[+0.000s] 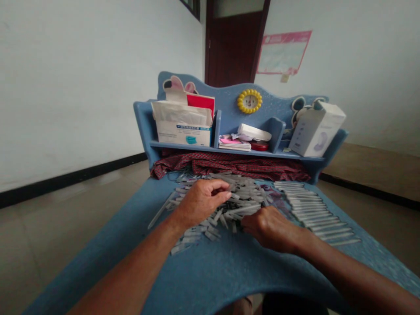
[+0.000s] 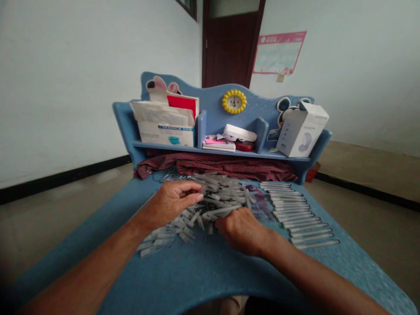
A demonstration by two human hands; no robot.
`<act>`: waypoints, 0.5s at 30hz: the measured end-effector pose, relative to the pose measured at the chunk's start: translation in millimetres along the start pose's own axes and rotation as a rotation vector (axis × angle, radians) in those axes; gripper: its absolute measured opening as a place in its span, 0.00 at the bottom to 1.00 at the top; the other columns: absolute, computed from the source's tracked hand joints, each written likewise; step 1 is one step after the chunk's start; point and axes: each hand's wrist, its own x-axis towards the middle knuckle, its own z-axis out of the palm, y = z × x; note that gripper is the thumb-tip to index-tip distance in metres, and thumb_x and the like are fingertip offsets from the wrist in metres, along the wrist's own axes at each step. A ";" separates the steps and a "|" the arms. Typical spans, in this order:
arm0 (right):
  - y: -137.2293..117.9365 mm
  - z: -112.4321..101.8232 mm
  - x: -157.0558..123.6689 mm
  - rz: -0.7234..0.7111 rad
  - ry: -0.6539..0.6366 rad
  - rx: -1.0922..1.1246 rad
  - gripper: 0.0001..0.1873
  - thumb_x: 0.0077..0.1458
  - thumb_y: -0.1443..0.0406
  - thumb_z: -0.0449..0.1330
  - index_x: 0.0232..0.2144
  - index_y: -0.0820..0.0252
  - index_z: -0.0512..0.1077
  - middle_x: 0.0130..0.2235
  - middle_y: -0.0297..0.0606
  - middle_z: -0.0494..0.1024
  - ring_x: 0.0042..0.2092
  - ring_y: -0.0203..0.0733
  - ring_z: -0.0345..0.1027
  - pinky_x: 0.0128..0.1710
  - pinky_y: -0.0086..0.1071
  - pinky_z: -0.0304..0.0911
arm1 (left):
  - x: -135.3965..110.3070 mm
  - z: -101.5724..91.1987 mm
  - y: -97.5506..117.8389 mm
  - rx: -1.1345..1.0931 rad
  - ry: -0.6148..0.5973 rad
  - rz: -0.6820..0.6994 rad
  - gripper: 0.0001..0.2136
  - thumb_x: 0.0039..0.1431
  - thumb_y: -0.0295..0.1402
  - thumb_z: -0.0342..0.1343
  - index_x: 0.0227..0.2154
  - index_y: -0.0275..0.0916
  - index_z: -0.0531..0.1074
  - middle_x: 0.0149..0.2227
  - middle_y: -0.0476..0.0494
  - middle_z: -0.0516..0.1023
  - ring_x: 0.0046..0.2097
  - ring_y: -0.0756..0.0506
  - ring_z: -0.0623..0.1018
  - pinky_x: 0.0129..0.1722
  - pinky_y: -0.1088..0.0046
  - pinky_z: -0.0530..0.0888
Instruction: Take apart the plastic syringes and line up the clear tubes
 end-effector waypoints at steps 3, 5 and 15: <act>-1.2 9.8 4.0 0.027 -0.089 -0.055 0.08 0.53 0.69 0.53 0.29 0.62 0.73 0.27 0.41 0.76 0.27 0.38 0.66 0.23 0.31 0.42 | -0.9 2.9 -1.8 0.043 -0.030 0.016 0.07 0.54 0.31 0.53 0.32 0.36 0.75 0.30 0.50 0.77 0.33 0.49 0.75 0.32 0.77 0.68; -2.4 14.6 6.1 0.029 -0.119 -0.083 0.10 0.54 0.70 0.52 0.29 0.63 0.73 0.27 0.43 0.77 0.26 0.39 0.66 0.23 0.31 0.43 | -1.3 4.2 -3.2 0.055 -0.041 0.023 0.07 0.53 0.31 0.53 0.32 0.36 0.75 0.30 0.50 0.77 0.32 0.49 0.74 0.32 0.77 0.67; 16.7 -13.0 7.2 0.128 0.137 0.529 0.05 0.49 0.70 0.54 0.25 0.62 0.69 0.22 0.30 0.69 0.24 0.31 0.59 0.23 0.25 0.51 | -2.4 3.6 3.3 0.124 -0.141 0.007 0.07 0.54 0.30 0.52 0.32 0.36 0.75 0.29 0.50 0.75 0.32 0.49 0.73 0.32 0.77 0.66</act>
